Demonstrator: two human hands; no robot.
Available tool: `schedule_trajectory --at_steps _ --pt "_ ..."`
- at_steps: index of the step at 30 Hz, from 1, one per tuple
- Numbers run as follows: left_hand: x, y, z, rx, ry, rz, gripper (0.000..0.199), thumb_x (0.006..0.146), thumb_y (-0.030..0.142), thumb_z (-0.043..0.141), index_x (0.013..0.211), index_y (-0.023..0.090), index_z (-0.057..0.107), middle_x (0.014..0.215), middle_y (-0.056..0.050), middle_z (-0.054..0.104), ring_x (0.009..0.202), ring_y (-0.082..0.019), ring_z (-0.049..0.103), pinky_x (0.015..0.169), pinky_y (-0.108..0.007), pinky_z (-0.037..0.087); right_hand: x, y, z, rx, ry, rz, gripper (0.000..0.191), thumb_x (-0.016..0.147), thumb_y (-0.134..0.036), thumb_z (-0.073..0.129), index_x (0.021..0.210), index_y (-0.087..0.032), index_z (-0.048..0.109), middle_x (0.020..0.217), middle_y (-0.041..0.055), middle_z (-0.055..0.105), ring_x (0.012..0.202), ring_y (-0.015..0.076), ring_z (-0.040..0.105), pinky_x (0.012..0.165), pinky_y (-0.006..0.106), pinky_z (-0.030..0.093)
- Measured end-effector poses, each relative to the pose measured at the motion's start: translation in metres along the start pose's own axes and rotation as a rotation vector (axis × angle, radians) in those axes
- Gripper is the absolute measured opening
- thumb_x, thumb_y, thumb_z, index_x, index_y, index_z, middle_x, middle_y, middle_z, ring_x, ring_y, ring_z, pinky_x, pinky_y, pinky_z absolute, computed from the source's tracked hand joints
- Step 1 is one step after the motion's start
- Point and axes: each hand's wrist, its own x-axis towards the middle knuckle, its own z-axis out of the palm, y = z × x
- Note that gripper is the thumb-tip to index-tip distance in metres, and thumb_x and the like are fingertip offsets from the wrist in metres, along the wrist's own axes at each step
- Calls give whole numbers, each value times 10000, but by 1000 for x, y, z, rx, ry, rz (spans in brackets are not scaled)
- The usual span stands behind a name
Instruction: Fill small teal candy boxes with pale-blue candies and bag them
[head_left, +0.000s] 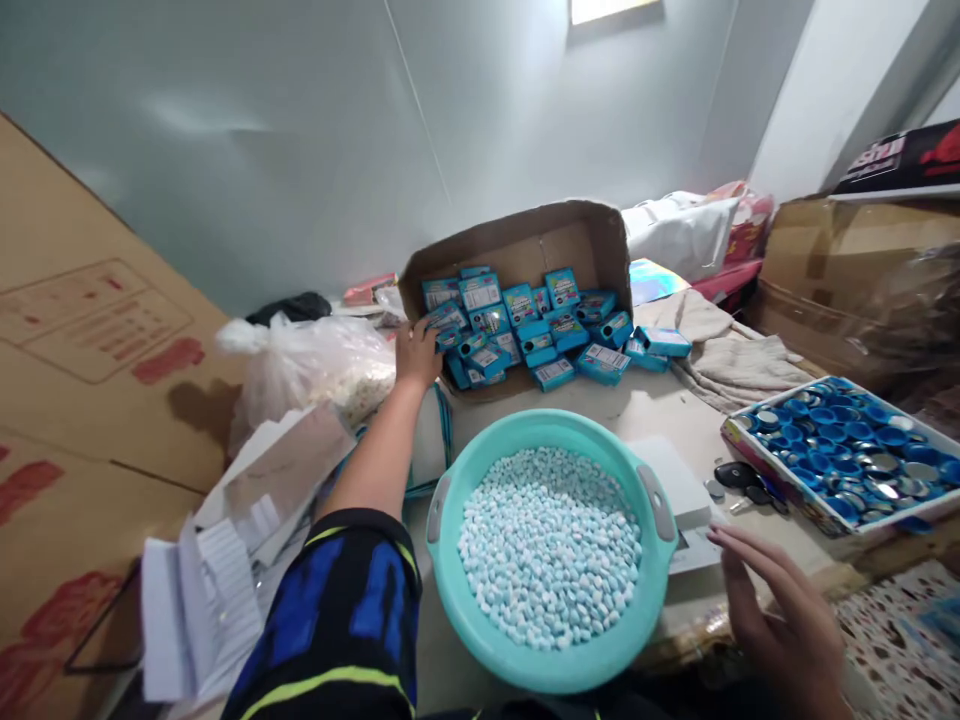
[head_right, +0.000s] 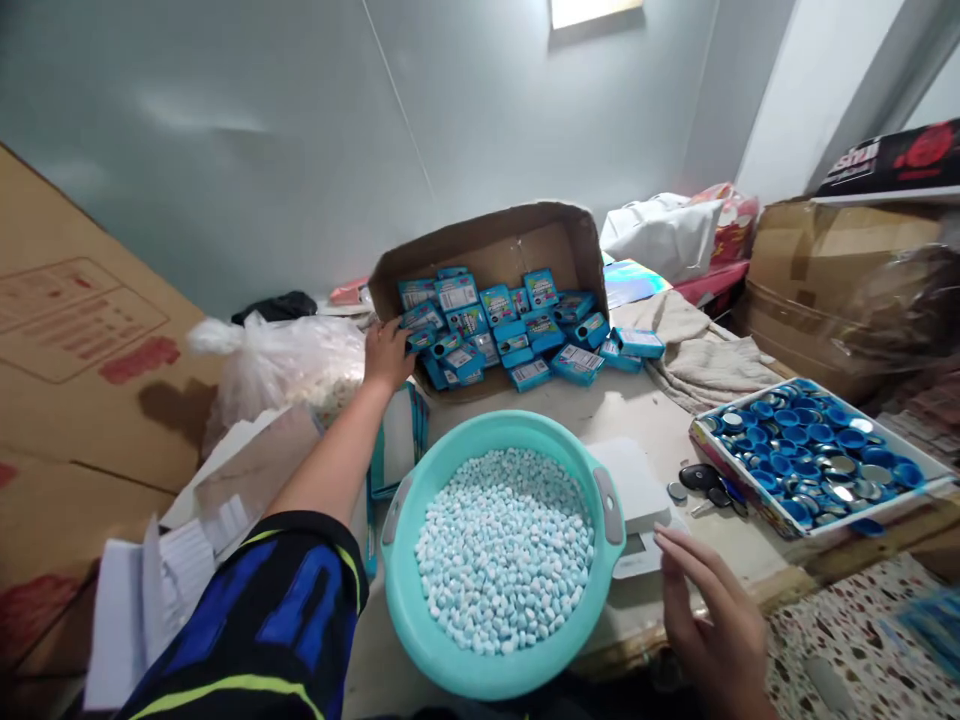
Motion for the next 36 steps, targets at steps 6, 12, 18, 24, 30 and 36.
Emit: schedule_trajectory --at_steps 6,12,18,24,30,36 --pt "-32 20 -58 -421 375 -141 415 790 393 738 1134 166 691 1193 -113 711 1198 -294 636 1156 -483 429 75 -42 39 170 -653 29 216 981 -326 600 1162 -266 700 1220 71 747 1211 285 679 1179 613 376" --pt "-140 83 -86 -983 525 -590 384 631 390 812 915 155 705 795 1 677 713 -156 651 691 -282 571 147 -48 151 183 -1331 32 445 965 -378 636 1361 -174 635 1392 158 650 1242 297 640 1099 430 483" --pt "-198 120 -42 -1221 211 -727 373 667 488 769 827 168 665 753 0 649 708 -153 637 653 -243 530 127 -63 220 95 -1444 128 633 924 -586 653 1418 -192 607 1413 132 650 1284 347 617 1085 423 486" --pt "-199 113 -16 -1216 1 -550 394 761 443 774 1026 175 659 959 -49 730 930 -218 696 798 -283 565 107 -73 215 189 -1499 14 690 857 -625 721 1351 -147 661 1408 129 656 1271 323 623 1094 380 462" --pt "-206 115 -14 -1098 30 -532 336 896 441 708 1120 210 614 1074 -50 714 1064 -236 679 941 -318 541 106 -86 198 85 -1568 -220 788 750 -696 776 1322 -161 687 1338 168 680 1227 364 642 1049 410 481" --pt "-212 121 -19 -1095 -42 -474 305 884 393 731 1103 203 634 1031 -48 715 1014 -237 681 938 -340 535 96 -96 173 53 -1642 -263 974 663 -760 793 1414 -165 618 1369 180 650 1226 391 635 1017 428 499"
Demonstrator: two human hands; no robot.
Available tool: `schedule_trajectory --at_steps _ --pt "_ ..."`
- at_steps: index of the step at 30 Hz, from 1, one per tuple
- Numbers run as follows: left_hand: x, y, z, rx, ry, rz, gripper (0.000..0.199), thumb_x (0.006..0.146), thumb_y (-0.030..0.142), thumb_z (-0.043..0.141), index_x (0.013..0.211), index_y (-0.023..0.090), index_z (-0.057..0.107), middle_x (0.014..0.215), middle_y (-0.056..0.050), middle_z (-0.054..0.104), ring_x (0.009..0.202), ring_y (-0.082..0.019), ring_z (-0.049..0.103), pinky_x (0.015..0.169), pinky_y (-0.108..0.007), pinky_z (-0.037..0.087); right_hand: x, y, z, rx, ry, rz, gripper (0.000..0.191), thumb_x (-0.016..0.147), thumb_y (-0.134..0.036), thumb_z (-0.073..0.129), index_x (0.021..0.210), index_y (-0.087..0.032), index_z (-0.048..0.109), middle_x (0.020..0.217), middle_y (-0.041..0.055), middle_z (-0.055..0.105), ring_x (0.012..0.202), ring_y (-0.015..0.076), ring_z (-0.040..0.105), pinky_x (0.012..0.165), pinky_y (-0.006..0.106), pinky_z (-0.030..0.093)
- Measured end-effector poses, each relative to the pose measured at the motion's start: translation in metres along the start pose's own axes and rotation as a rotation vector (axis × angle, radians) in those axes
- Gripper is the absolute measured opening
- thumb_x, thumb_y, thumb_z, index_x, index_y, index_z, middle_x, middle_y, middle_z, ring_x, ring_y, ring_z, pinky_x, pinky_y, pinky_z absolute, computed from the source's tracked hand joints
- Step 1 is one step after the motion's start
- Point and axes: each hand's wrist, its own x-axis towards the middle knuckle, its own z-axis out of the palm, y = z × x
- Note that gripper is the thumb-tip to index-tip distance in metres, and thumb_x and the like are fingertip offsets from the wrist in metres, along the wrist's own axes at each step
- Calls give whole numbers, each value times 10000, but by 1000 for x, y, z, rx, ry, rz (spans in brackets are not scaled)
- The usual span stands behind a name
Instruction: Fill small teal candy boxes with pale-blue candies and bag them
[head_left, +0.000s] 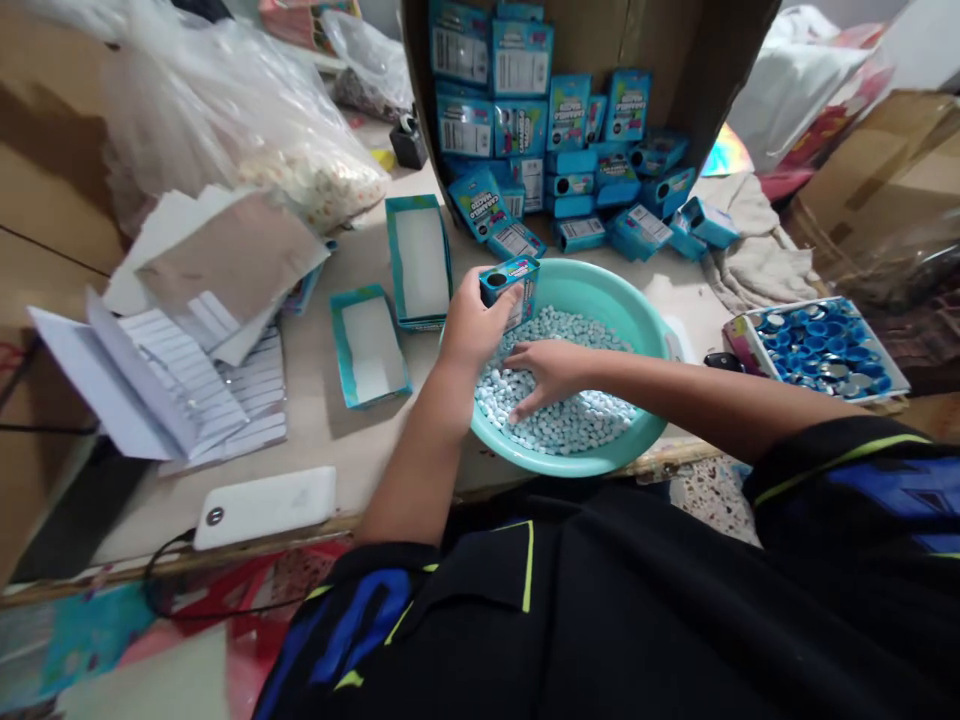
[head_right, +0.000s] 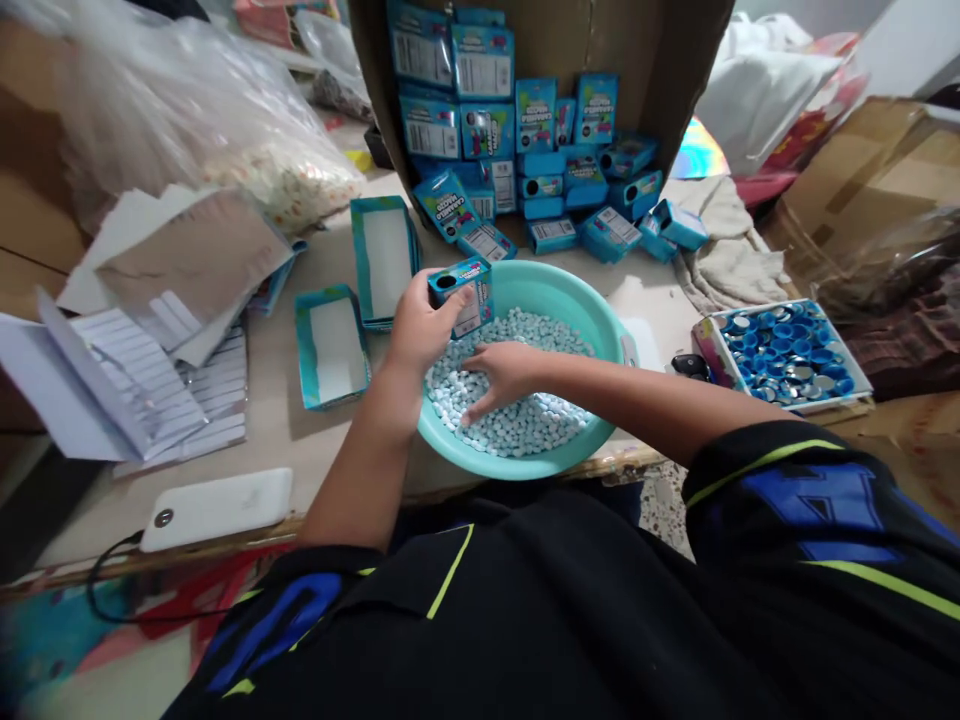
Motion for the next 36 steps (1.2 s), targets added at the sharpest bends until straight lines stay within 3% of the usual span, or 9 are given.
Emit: schedule_trajectory --at_steps 6,12,16,19,24,27,32,36 --pt "-2 3 -3 -12 44 -2 331 838 384 757 1093 196 660 1044 -57 719 1013 -243 681 924 -353 543 -29 -7 7 124 -97 21 960 652 -633 855 1443 -157 591 1215 141 744 1090 348 694 915 384 521" --pt "-8 19 -4 194 -189 -78 392 671 310 831 1017 174 707 928 -45 728 861 -230 682 824 -337 551 -22 -8 1 163 -144 46 867 639 -521 877 1390 -158 644 974 65 779 893 282 709 764 303 497" --pt "-8 21 -7 212 -265 -78 546 658 236 791 1195 192 702 1109 -71 736 938 -248 690 867 -351 549 -19 -8 -6 193 -128 80 729 682 -391 826 1351 -148 669 877 47 769 798 238 689 718 285 479" --pt "-6 20 -10 204 -284 -67 642 654 204 783 1289 208 693 1172 -80 731 986 -276 693 905 -374 548 -27 -3 -14 259 -65 84 552 686 -343 791 1207 -167 738 873 38 757 793 220 678 708 282 477" --pt "-5 22 -8 244 -394 -37 461 639 225 806 1100 222 784 1051 -49 767 995 -295 706 923 -373 552 -49 4 -29 653 126 165 282 690 -323 741 932 -181 729 694 -5 643 599 142 581 549 267 446" --pt "-8 25 -3 198 -441 -1 404 649 235 815 1052 214 788 1048 -61 771 998 -292 707 925 -384 554 -53 3 -38 907 408 110 207 701 -333 719 826 -187 641 671 -14 577 581 124 548 538 272 456" --pt "-24 34 8 76 -481 45 354 699 306 816 1036 207 771 992 -52 773 959 -294 707 881 -408 569 -34 -5 -45 1102 875 85 240 771 -384 621 910 -230 502 741 -23 486 640 132 563 580 290 482" --pt "-35 40 10 34 -497 64 352 747 310 783 1075 190 740 1042 -56 768 1008 -311 706 875 -407 570 -18 -12 -40 1160 986 112 298 790 -387 604 995 -240 445 834 6 487 832 196 646 687 332 540"
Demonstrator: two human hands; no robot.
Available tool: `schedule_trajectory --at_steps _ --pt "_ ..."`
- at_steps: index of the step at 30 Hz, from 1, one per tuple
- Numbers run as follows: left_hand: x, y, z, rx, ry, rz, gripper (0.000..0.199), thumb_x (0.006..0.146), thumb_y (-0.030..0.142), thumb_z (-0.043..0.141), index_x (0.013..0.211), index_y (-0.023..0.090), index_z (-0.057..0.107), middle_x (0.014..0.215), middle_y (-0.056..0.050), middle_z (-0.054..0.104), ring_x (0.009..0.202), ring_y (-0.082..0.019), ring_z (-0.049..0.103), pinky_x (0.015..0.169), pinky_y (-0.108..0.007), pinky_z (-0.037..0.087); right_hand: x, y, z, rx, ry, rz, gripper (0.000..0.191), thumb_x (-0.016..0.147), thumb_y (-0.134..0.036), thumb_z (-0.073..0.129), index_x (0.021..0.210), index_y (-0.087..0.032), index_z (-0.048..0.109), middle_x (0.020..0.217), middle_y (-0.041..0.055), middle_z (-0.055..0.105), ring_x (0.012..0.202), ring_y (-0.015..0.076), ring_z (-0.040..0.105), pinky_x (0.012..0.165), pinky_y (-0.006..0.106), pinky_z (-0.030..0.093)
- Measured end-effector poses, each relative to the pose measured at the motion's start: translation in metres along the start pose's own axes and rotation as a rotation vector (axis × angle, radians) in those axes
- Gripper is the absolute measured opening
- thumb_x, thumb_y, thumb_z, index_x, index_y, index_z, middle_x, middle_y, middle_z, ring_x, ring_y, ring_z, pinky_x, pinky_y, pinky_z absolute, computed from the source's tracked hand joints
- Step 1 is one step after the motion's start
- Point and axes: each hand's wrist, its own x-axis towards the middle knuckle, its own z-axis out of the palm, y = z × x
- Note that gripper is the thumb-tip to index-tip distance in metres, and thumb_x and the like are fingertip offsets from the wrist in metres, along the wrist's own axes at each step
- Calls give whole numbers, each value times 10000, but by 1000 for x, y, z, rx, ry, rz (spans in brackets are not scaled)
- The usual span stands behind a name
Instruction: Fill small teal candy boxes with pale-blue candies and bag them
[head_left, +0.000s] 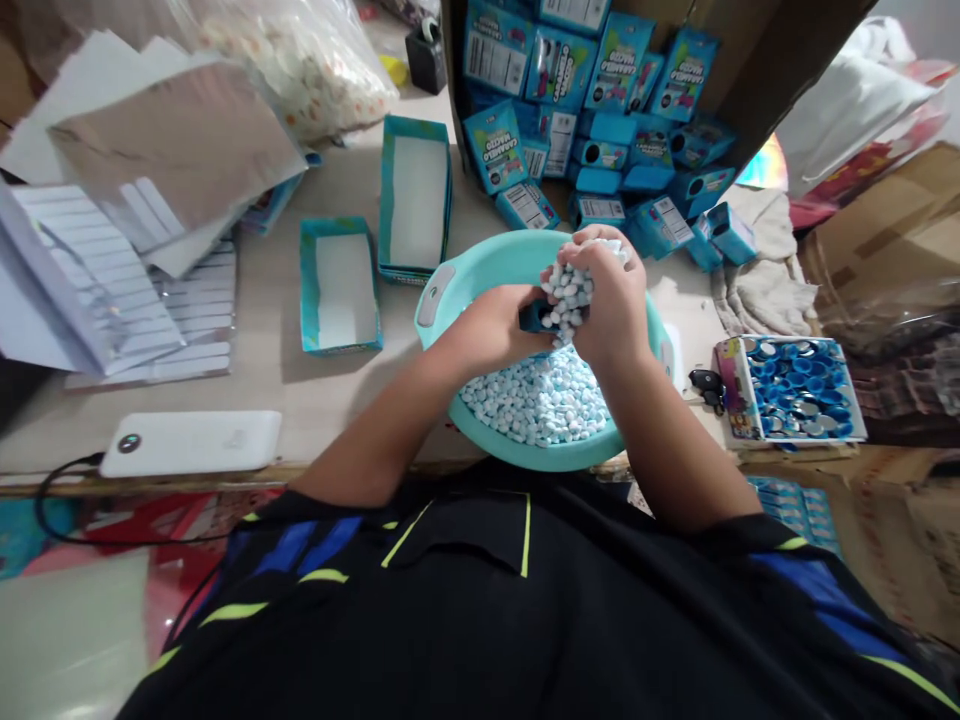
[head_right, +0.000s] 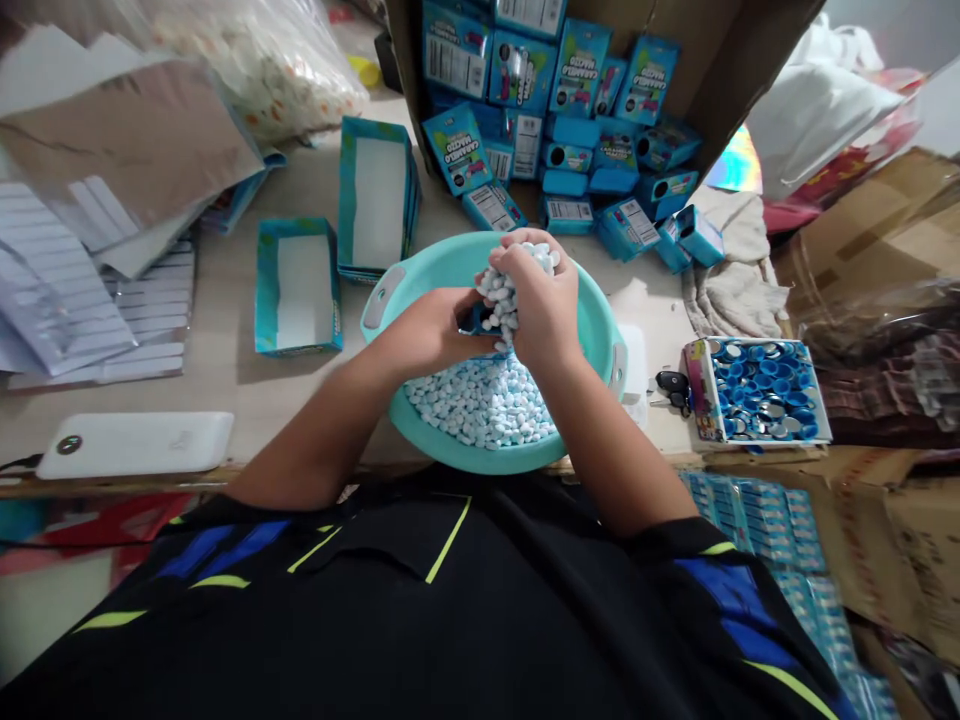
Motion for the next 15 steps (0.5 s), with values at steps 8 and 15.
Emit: schedule_trajectory --at_steps 8,15 --pt "-1 0 -9 37 -102 -47 379 782 357 743 1108 166 711 1090 -89 755 1043 -319 688 913 -415 544 -7 8 12 202 57 -132 201 763 -319 636 813 -255 452 783 -26 505 761 162 661 731 337 576" --pt "2 -5 -13 109 -149 -11 443 822 349 695 1228 172 674 1156 -97 734 1098 -316 666 950 -402 525 -4 16 15 152 107 -135 212 780 -384 650 805 -268 474 727 -35 525 747 166 675 704 322 579"
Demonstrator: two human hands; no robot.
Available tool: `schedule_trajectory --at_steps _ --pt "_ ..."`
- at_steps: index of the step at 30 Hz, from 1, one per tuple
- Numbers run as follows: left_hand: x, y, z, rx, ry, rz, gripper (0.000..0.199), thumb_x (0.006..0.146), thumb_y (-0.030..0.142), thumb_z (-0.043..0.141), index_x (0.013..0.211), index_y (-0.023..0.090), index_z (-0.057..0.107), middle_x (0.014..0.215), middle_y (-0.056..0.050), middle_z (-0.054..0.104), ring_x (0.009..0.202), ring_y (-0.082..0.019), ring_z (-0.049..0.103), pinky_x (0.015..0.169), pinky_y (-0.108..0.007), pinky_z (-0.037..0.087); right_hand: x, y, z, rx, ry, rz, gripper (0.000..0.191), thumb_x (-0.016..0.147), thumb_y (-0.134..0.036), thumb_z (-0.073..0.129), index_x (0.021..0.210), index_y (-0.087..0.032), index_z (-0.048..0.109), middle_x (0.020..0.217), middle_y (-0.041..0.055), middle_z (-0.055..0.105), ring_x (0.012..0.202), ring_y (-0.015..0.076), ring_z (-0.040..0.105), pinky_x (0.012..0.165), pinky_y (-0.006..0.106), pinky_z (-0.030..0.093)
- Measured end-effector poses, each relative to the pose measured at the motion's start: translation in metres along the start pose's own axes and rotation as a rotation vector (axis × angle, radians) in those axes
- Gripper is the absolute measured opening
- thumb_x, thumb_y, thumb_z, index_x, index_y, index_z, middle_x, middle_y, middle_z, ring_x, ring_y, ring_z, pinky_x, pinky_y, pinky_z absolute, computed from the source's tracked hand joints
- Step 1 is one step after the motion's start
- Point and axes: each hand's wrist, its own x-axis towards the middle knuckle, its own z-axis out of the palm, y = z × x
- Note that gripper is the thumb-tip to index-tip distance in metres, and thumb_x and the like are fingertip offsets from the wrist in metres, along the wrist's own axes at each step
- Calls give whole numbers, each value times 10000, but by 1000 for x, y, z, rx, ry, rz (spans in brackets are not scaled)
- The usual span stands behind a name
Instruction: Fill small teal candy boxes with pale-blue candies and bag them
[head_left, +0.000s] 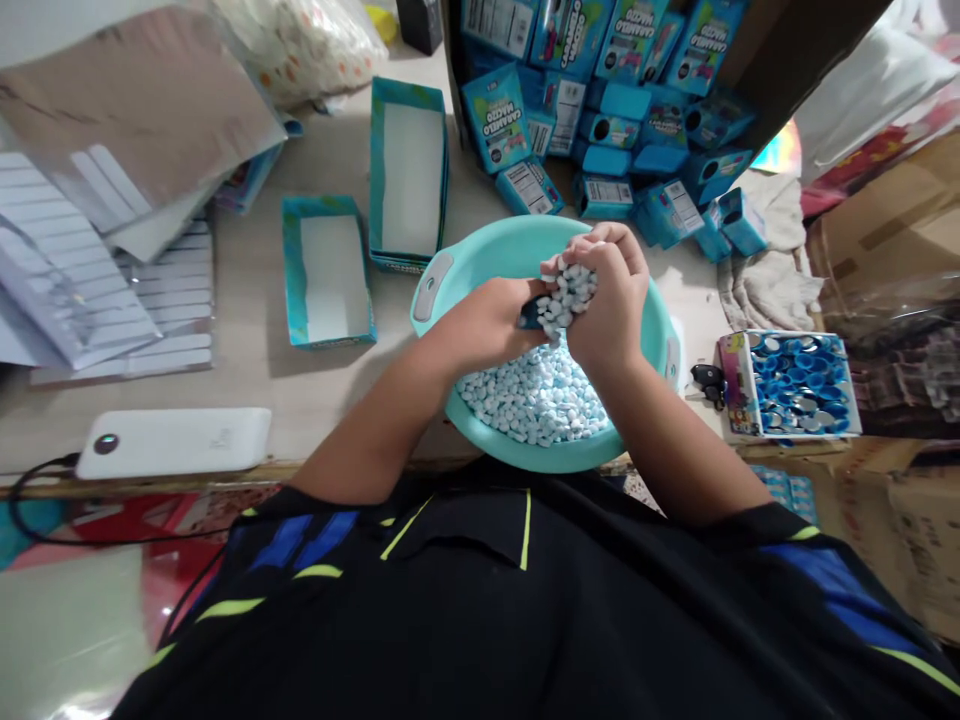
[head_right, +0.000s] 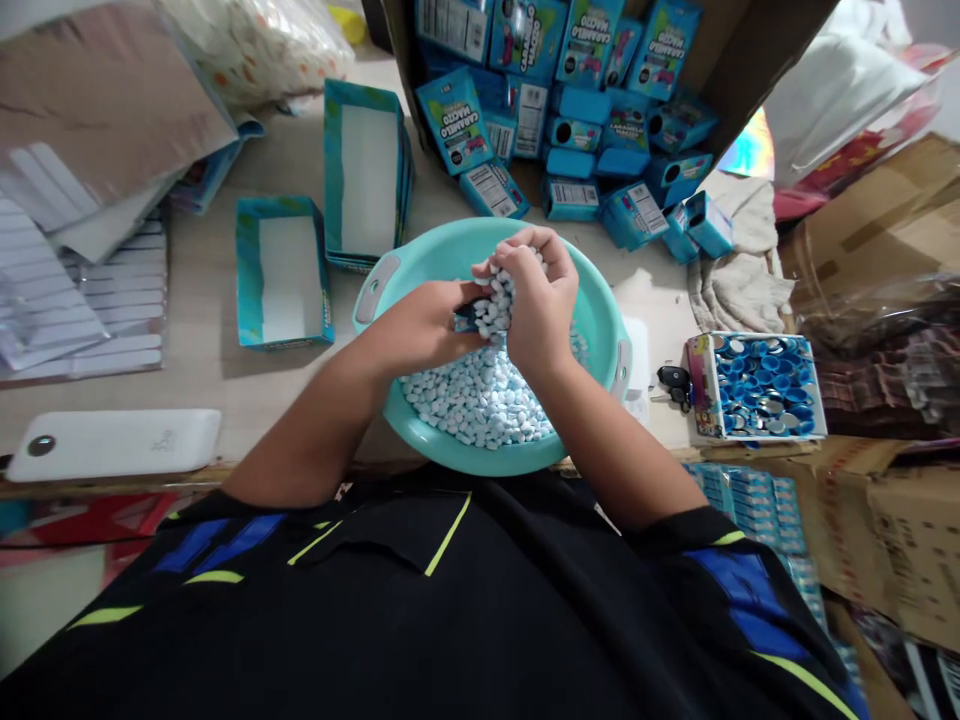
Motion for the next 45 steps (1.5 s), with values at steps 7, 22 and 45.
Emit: schedule_trajectory --at_steps 7,22,45 --pt "6 -9 -4 -27 -61 4 443 831 341 687 1233 155 673 1192 -106 720 1115 -307 652 995 -420 503 9 22 0 -136 -17 -70 393 855 -636 570 776 -260 489 750 -7 512 894 214 693 772 370 582" --pt "2 -12 -4 57 -137 -24 733 888 477 595 1546 208 415 1506 -122 555 1393 -351 492 1158 -473 394 -4 1 4 68 -18 -29 367 871 -538 555 670 -259 424 647 -32 401 672 175 596 821 416 576" --pt "-4 -15 0 95 -137 -108 633 908 464 561 1471 219 405 1459 -147 575 1305 -360 558 1089 -453 411 2 2 -2 -111 -81 42 602 830 -853 447 664 -278 380 601 -39 311 585 188 531 746 428 567"
